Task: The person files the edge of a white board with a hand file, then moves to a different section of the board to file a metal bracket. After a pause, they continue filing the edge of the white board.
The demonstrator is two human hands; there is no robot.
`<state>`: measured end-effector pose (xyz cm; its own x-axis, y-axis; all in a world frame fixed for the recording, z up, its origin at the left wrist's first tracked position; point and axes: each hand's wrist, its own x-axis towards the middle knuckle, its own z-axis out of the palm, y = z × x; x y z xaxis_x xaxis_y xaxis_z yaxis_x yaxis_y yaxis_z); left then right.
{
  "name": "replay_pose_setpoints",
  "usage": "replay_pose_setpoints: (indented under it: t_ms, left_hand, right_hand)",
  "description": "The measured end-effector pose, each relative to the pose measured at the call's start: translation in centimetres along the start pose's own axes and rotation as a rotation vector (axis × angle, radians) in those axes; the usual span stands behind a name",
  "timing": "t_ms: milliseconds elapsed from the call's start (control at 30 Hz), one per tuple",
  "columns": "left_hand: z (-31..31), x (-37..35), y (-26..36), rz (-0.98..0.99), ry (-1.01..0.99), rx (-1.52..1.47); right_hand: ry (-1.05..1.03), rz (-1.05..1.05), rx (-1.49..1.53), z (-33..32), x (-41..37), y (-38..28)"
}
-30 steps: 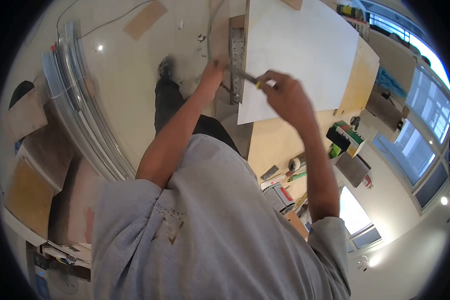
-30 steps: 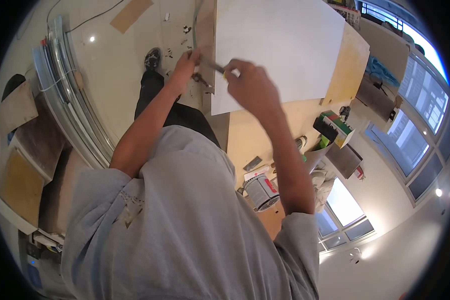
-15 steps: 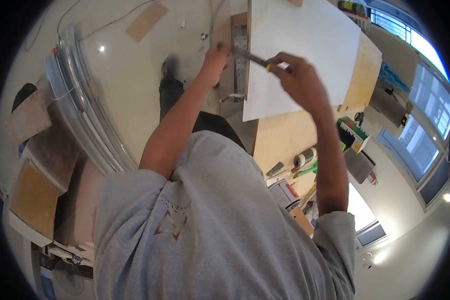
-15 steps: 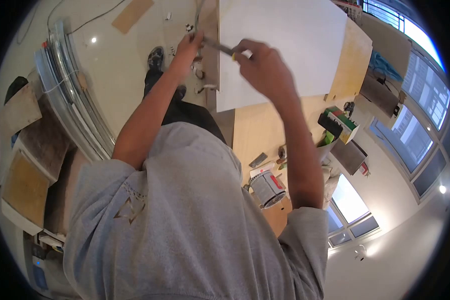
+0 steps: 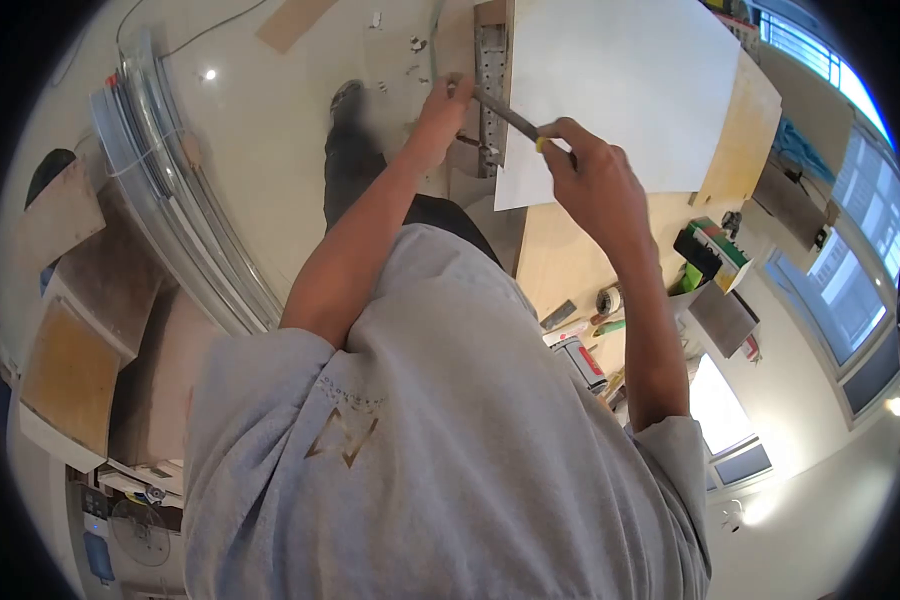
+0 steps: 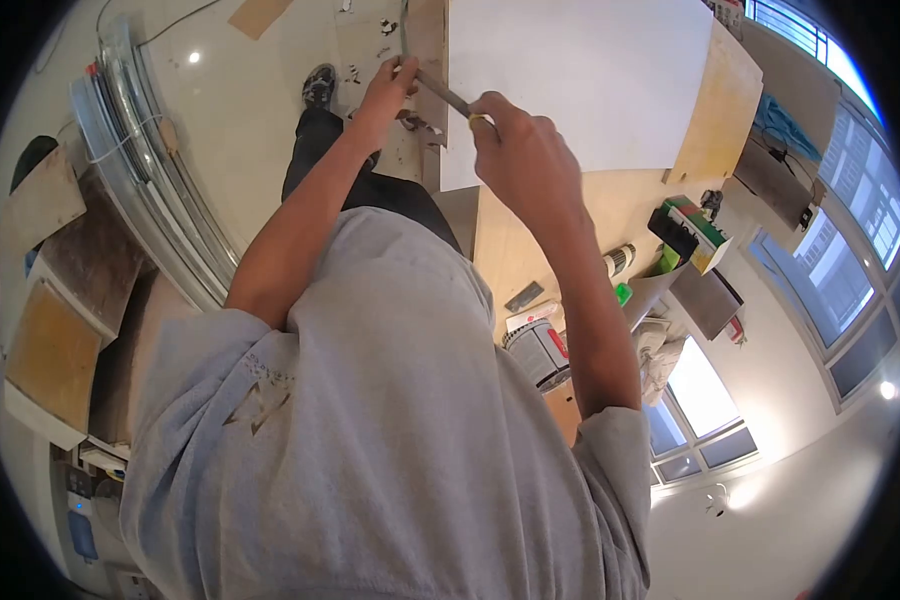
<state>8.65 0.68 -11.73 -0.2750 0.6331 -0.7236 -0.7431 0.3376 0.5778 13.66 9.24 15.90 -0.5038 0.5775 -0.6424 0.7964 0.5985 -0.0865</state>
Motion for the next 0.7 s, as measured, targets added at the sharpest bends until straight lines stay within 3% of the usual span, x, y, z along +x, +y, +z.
replay_pose_setpoints:
  t_ms: [67, 167, 267, 433, 567, 667, 700]
  left_hand:
    - [1.1, -0.7, 0.6, 0.019, -0.031, 0.015]
    - [0.7, -1.4, -0.3, -0.034, -0.026, -0.062]
    - [-0.2, -1.2, -3.0, -0.177, -0.002, 0.051]
    - [0.9, -1.7, -1.4, -0.032, -0.046, -0.072]
    - [0.8, -0.8, -4.3, -0.015, 0.044, 0.006]
    - [-0.6, -1.7, -3.1, -0.168, -0.047, 0.085]
    - [-0.4, -1.0, -1.7, -0.065, -0.057, 0.057]
  right_hand:
    - [0.04, -0.03, -0.03, -0.5, -1.2, 0.2]
    - [-0.012, -0.068, 0.001, 3.9, -1.6, 2.8]
    - [-0.069, -0.056, -0.016, 4.7, -1.7, 2.7]
    - [-0.049, -0.04, -0.039, 0.2, -2.3, 0.9]
    - [-0.032, -0.094, -0.033, 5.1, -2.4, 3.2]
    - [-0.039, -0.113, -0.076, 5.3, -1.9, 2.7]
    - [-0.012, -0.117, -0.075, 4.2, -1.6, 2.2]
